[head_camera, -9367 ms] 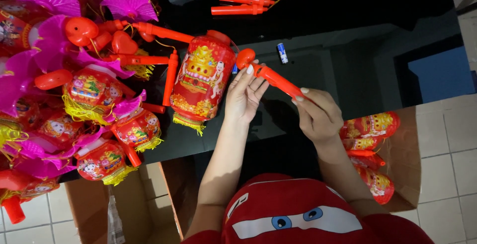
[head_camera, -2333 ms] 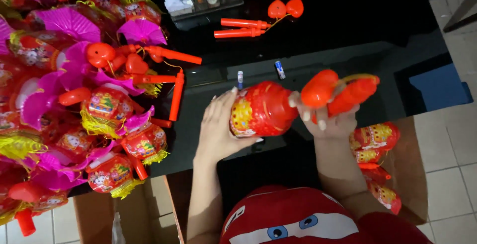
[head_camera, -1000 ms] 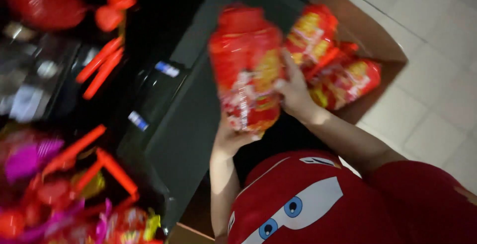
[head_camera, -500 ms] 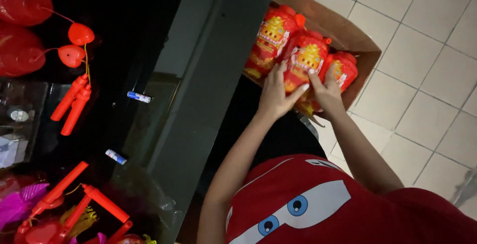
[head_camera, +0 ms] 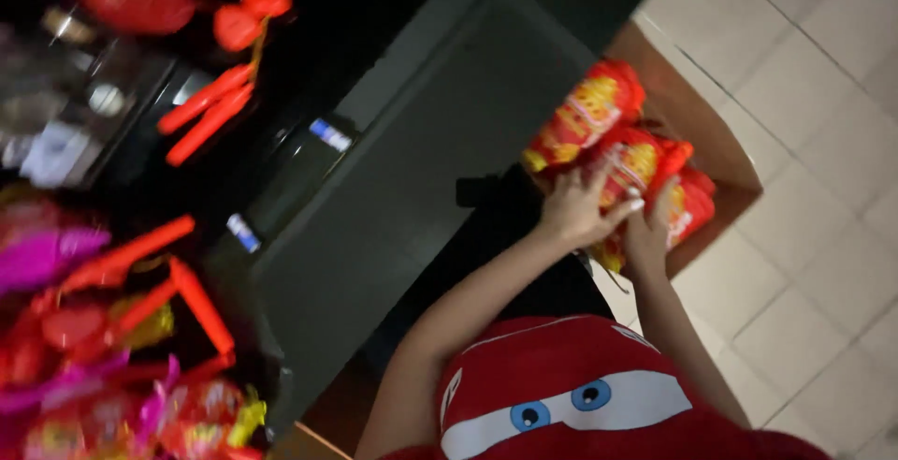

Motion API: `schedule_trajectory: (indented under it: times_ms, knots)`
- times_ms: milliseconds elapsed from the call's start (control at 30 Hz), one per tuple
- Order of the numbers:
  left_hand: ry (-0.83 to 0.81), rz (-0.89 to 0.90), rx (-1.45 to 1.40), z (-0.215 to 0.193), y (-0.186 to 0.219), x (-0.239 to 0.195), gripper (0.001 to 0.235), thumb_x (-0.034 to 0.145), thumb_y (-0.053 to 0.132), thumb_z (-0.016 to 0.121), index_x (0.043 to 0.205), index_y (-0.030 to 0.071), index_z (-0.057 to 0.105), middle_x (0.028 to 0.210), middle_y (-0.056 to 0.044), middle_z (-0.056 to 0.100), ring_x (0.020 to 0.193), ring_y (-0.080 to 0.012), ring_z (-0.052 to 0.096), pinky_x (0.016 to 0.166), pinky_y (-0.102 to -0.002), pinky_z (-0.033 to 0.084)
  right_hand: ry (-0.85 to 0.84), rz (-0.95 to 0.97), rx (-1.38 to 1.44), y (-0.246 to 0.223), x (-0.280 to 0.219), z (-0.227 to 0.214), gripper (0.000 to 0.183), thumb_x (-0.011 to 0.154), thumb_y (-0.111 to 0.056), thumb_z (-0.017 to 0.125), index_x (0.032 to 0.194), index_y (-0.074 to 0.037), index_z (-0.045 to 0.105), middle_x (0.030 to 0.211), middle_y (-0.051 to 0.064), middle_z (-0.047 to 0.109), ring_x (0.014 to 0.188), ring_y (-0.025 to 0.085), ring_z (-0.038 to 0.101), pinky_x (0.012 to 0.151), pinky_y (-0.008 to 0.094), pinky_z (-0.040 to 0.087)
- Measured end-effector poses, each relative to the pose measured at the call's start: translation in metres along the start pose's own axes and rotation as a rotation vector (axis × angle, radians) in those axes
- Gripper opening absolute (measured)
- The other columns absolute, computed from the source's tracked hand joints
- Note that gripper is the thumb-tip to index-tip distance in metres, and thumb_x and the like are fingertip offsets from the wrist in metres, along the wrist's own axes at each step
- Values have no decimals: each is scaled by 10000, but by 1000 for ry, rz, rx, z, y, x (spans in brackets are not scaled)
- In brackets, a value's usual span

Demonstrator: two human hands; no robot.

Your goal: Assembling decorative plastic lanterns by installing batteries into the handles and attaching them to the lantern bodies.

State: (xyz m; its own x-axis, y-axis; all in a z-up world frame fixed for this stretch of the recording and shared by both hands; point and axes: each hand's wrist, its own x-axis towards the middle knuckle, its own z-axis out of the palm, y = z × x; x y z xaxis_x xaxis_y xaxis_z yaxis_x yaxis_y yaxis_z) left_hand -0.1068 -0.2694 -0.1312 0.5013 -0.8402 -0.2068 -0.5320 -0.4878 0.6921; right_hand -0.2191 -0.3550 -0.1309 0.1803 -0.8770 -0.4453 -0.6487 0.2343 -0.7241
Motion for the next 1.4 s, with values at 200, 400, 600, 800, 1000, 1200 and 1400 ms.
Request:
schedule_trajectory:
  times_ms: [200, 400, 600, 800, 1000, 1200, 1400]
  knots:
    - [424, 387, -185, 33, -24, 6, 773, 897, 673, 536, 1545, 261, 444, 1416, -298, 546, 1291, -501, 595, 1023, -572, 529, 102, -565, 74, -3, -38, 4, 730, 1153, -118, 582, 1707, -172, 110, 1731, 232, 84, 1610, 330, 66, 1297, 489, -3]
    - [530, 500, 62, 97, -63, 45, 894, 836, 490, 652, 1574, 84, 353, 1414, -431, 494, 1302, -586, 544, 1071, -658, 465, 9, -339, -9, 20, 8, 28, 678, 1142, -354, 521, 1667, -70, 199, 1624, 363, 281, 1520, 468, 272, 1270, 538, 149]
    - [311, 493, -21, -35, -38, -15, 596, 962, 380, 561, 1443, 31, 522, 1574, -231, 442, 1484, -397, 426, 1238, -477, 355, 277, -569, -155, -26, -3, 33, 714, 1114, -417, 562, 1707, -179, 244, 1705, 201, -58, 1579, 502, 1, 1259, 683, 83]
    - [1134, 412, -37, -241, -51, -93, 199, 925, 48, 555, 1111, -6, 604, 1065, -175, 657, 964, -409, 642, 858, -524, 495, 149, -1441, 58, -170, -59, 88, 484, 1089, -43, 646, 1531, 14, 458, 1613, 252, 364, 1538, 423, 299, 1267, 609, 195]
    - [1379, -54, 292, -272, -195, -102, 310, 998, 146, 575, 1291, 48, 600, 1427, -161, 554, 1374, -364, 511, 1175, -514, 364, -247, -1628, 135, -300, -80, 257, 280, 987, -200, 726, 1244, -95, 691, 1391, 166, 558, 1349, 381, 466, 1145, 472, 339]
    - [1338, -67, 187, -271, -201, -100, 240, 947, 130, 571, 1168, 58, 626, 1358, -167, 592, 1347, -361, 530, 1102, -490, 393, -124, -1612, 162, -329, -23, 440, 333, 918, -199, 756, 1197, -52, 651, 1169, 158, 634, 1114, 380, 580, 1021, 486, 394]
    - [1304, -59, 190, -270, -207, -92, 183, 896, 110, 595, 1064, 54, 639, 1326, -160, 590, 1324, -366, 538, 1060, -499, 427, 59, -1386, -86, -346, -2, 488, 166, 888, -362, 818, 972, -238, 748, 1110, 33, 665, 1075, 373, 571, 788, 602, 472]
